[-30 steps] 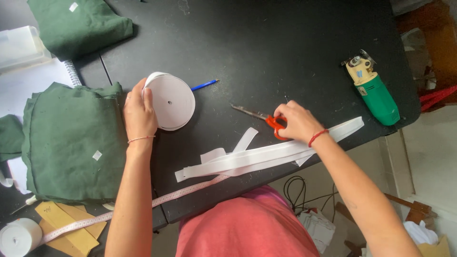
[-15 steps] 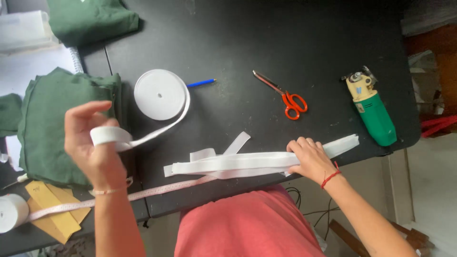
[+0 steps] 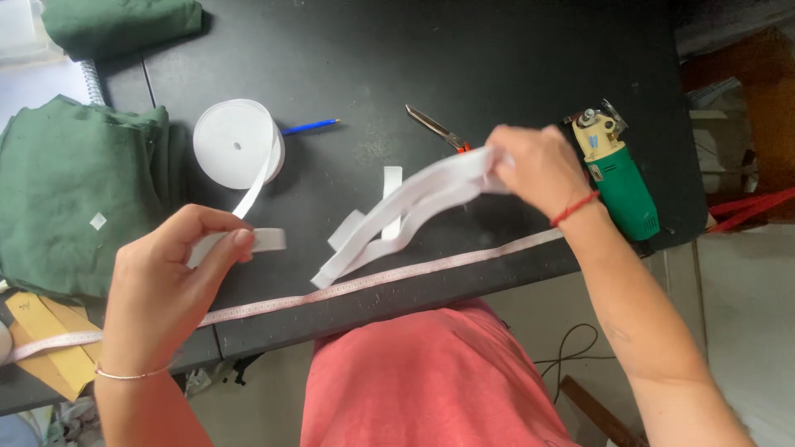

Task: Measuring and cutting elastic strips, organizing fabric pieces, and recording notes in a notebook.

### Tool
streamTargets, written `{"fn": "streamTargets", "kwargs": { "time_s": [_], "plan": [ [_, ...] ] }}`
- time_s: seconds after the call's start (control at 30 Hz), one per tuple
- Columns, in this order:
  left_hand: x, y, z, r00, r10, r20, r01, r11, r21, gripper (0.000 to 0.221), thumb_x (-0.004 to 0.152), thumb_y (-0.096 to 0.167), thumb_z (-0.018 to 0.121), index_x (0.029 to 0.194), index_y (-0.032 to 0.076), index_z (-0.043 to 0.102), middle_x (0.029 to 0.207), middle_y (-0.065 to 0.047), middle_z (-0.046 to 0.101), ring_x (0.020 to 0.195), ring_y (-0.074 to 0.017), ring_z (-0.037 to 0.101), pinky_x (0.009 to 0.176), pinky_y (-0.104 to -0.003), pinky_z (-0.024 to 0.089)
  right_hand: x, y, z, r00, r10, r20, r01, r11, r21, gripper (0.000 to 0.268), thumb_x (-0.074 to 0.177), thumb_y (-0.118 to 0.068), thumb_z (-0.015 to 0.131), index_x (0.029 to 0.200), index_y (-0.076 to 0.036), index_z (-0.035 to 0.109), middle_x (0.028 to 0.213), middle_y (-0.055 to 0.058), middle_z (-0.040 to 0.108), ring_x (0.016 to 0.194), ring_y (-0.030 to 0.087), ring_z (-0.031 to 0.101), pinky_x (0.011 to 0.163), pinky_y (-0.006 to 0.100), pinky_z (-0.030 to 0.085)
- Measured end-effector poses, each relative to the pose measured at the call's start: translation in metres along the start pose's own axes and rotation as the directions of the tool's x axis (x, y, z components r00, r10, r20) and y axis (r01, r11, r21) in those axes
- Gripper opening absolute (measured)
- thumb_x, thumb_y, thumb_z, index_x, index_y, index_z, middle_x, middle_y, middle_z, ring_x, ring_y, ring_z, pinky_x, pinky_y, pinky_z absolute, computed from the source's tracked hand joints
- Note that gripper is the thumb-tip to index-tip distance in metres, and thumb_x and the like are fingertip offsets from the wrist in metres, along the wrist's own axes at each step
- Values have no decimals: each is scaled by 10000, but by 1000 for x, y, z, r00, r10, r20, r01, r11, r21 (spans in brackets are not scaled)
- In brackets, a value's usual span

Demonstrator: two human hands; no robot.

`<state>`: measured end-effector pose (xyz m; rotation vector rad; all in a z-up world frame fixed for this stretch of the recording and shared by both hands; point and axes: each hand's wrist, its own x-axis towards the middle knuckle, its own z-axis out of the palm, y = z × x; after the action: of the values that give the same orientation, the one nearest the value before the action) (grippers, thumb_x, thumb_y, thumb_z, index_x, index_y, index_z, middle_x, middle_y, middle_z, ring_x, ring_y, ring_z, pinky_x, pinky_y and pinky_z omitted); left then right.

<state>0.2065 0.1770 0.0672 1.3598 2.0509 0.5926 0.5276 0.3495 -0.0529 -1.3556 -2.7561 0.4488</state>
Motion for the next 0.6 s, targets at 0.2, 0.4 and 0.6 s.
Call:
{"fn": "streamTargets", "kwargs": {
  "time_s": [0.2,0.4,0.6],
  "plan": [
    [-13,28,83,875,484,26,-484,875,11,122,773,238,593,892,207,591,713,87,659,558,-124,616,461,-262,415,-27,-77,-28,973,-230,7,151,662,734,532,835,-426,415,1263,-112,375,1338,107,369,1293,242,267,1064,389,199],
    [-22,37,153,845,534,-17,-534,844,-38,23,822,147,541,843,151,551,706,85,592,479,-106,522,336,-260,332,-102,-61,-2,961,-139,238,-134,519,844,235,878,-176,415,759,-56,578,570,-11,555,555,59,503,1043,372,295],
    [-27,51,181,833,546,87,-524,830,-190,39,808,218,568,841,202,581,534,0,553,507,-206,598,504,-297,490,-138,-56,8,957,157,244,-257,70,964,699,661,-144,697,1258,-40,349,1278,172,404,1079,307,493,775,343,506]
  ]
}}
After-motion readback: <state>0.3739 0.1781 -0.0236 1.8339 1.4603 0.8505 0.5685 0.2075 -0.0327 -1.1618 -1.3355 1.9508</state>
